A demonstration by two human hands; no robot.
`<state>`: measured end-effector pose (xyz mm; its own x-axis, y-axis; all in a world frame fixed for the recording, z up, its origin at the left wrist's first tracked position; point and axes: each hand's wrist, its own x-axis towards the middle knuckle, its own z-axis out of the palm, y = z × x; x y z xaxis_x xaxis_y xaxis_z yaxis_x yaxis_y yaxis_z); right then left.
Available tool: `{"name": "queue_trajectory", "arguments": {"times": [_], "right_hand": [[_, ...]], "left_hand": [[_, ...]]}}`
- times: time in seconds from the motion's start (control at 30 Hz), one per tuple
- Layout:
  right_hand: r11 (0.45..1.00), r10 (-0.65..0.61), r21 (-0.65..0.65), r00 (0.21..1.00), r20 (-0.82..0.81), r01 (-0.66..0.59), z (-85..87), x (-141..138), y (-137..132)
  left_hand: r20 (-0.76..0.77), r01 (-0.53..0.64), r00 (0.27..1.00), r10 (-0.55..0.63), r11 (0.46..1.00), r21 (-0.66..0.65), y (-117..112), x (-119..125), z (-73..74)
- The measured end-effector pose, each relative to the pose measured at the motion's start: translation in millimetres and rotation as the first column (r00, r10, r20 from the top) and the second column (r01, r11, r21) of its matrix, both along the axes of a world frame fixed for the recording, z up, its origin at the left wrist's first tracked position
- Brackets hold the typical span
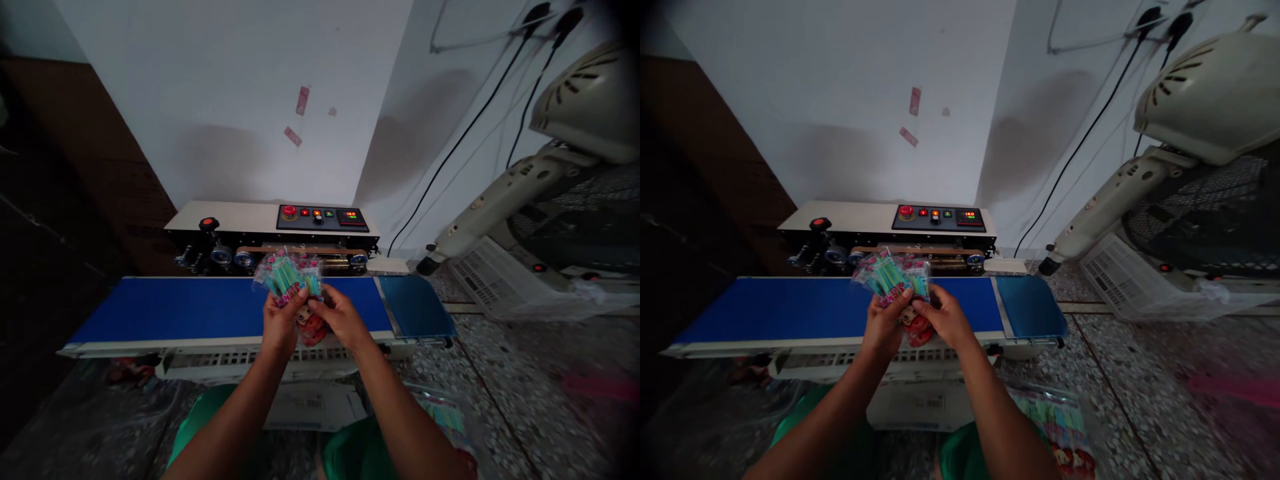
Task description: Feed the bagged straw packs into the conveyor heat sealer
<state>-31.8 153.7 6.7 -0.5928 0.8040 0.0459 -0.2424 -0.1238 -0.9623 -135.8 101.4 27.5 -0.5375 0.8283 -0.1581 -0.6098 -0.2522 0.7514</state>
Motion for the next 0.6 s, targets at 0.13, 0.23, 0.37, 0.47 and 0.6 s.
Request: {"name": "queue_trajectory", "arguments": {"times": [0.13, 0.23, 0.37, 0.47, 0.6], "right_hand": [[0.993, -0.057, -0.111, 0.994, -0.098, 0.046, -3.7, -2.9, -2.7], [0.980, -0.113, -0.176, 0.986, -0.122, 0.090, -5.2, -7.0, -7.9], [0.965, -0.176, -0.224, 0.972, -0.154, 0.139, -3.8, -14.0, -15.0], [0.958, -0.216, -0.227, 0.962, -0.167, 0.176, -1.7, -17.6, -17.2], [0.953, -0.238, -0.234, 0.956, -0.172, 0.195, -0.8, -17.3, -15.1]], "left_hand": [[0.079, -0.009, 0.997, 0.006, 0.999, 0.033, -0.4, 0.7, 5.9], [0.087, -0.035, 0.996, 0.032, 0.999, 0.030, 0.4, 0.5, 4.1], [0.095, -0.094, 0.991, 0.094, 0.996, 0.004, 2.4, -5.3, 3.5], [0.088, -0.106, 0.991, 0.103, 0.994, 0.029, 2.8, -12.4, 9.5], [0.062, -0.034, 0.998, 0.032, 0.999, 0.032, 0.0, -18.4, 18.7]]}}
